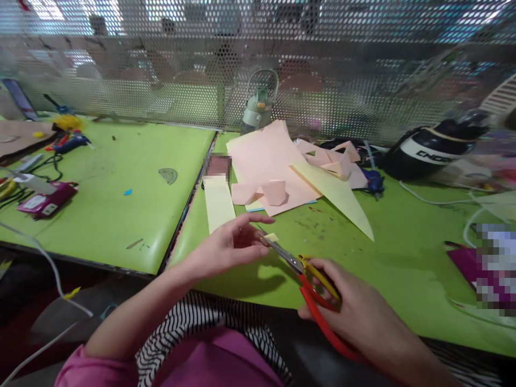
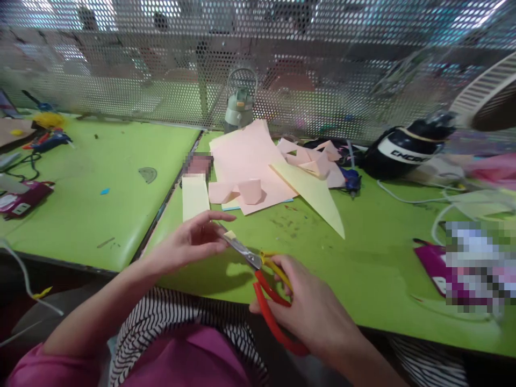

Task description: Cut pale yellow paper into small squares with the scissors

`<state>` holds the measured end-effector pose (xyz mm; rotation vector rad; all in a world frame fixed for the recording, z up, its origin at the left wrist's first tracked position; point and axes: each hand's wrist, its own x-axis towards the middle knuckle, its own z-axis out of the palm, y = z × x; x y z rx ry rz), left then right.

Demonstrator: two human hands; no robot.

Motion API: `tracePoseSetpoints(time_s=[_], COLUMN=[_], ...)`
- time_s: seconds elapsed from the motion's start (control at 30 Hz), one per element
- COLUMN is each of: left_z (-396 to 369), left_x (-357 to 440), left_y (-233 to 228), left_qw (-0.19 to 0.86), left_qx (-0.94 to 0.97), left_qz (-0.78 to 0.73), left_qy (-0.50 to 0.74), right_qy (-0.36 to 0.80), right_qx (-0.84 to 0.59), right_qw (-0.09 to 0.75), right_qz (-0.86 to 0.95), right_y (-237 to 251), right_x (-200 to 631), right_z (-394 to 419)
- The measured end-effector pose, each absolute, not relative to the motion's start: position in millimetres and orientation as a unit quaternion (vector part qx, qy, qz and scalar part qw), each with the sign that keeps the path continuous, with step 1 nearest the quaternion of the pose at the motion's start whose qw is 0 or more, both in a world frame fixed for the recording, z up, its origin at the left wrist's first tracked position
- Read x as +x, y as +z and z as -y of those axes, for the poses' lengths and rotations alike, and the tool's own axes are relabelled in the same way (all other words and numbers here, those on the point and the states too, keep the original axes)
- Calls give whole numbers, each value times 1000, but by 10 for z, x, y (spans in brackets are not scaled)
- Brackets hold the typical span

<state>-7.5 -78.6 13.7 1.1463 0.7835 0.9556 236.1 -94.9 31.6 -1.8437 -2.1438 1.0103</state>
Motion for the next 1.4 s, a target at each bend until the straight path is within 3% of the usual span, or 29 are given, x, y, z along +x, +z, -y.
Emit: tracePoseSetpoints(time_s=[0.3, 0.6, 1.0, 1.27, 1.4], left_z=[751, 793, 814, 662, 603], left_x=[-23, 106, 171, 69, 4], left_y=[162, 134, 86, 153, 160], left_qw=[668, 643, 626, 704, 729], left_qx=[489, 465, 464, 495, 483], left_qz=[-382, -382, -404, -410, -388], left_qy=[411, 474, 478, 301, 291], right_qy=[417, 533, 529, 526, 527], right_qx=[-607, -557, -565, -566, -552], right_qw=[42, 88, 91, 38, 22], right_qz=[675, 631, 626, 634, 646], right_y=[234, 116, 154, 124, 103], right_x=[2457, 2577, 2567, 2677, 2788], right_z=[996, 987, 984, 923, 880])
